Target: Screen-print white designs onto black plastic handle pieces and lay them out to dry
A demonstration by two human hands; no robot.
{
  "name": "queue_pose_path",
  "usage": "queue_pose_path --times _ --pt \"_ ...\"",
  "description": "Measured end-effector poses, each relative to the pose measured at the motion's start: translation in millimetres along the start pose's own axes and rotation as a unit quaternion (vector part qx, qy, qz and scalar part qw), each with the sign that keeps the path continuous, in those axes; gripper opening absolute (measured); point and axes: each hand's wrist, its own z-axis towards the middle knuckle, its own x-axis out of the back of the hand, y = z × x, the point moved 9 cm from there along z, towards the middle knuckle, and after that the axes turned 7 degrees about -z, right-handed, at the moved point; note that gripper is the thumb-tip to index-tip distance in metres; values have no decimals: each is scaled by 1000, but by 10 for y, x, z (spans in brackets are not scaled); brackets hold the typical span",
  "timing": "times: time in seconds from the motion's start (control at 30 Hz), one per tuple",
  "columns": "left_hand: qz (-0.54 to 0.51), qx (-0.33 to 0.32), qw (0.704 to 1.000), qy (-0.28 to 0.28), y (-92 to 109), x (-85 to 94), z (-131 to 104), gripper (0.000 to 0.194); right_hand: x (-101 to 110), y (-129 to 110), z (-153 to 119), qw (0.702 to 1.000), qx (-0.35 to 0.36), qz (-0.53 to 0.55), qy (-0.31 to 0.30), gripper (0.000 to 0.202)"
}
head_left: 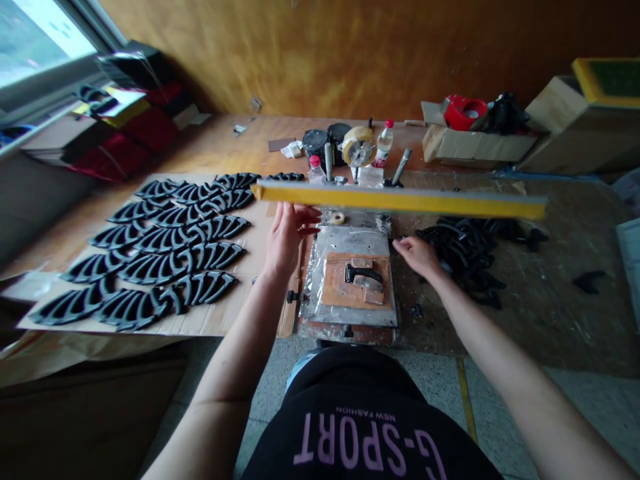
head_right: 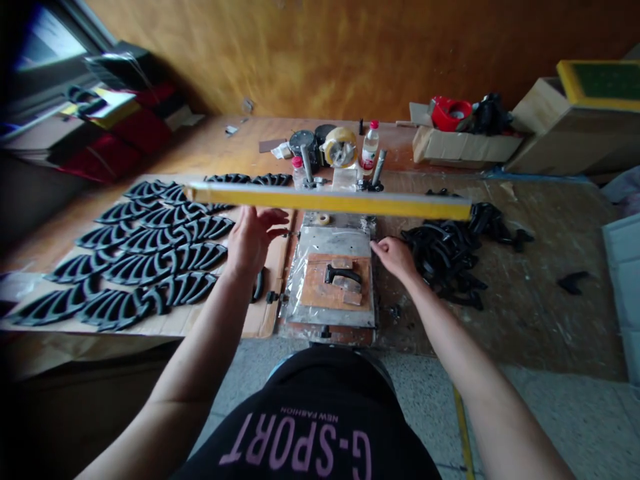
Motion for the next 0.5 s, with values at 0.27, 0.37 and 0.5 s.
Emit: queue_pose_path --times 0.27,0.37,0.5 --pt "0 293 956 -13 -1174 -62 -880 57 -712 -892 -704 987 21 -127 -96 19" --pt "-6 415 909 -32 -1672 24 -1500 57 -667 -1316 -910 990 112 -45 -75 15" --pt "68 357 929 68 -1710 823 -1451 49 -586 -1107 -863 979 183 27 -85 17"
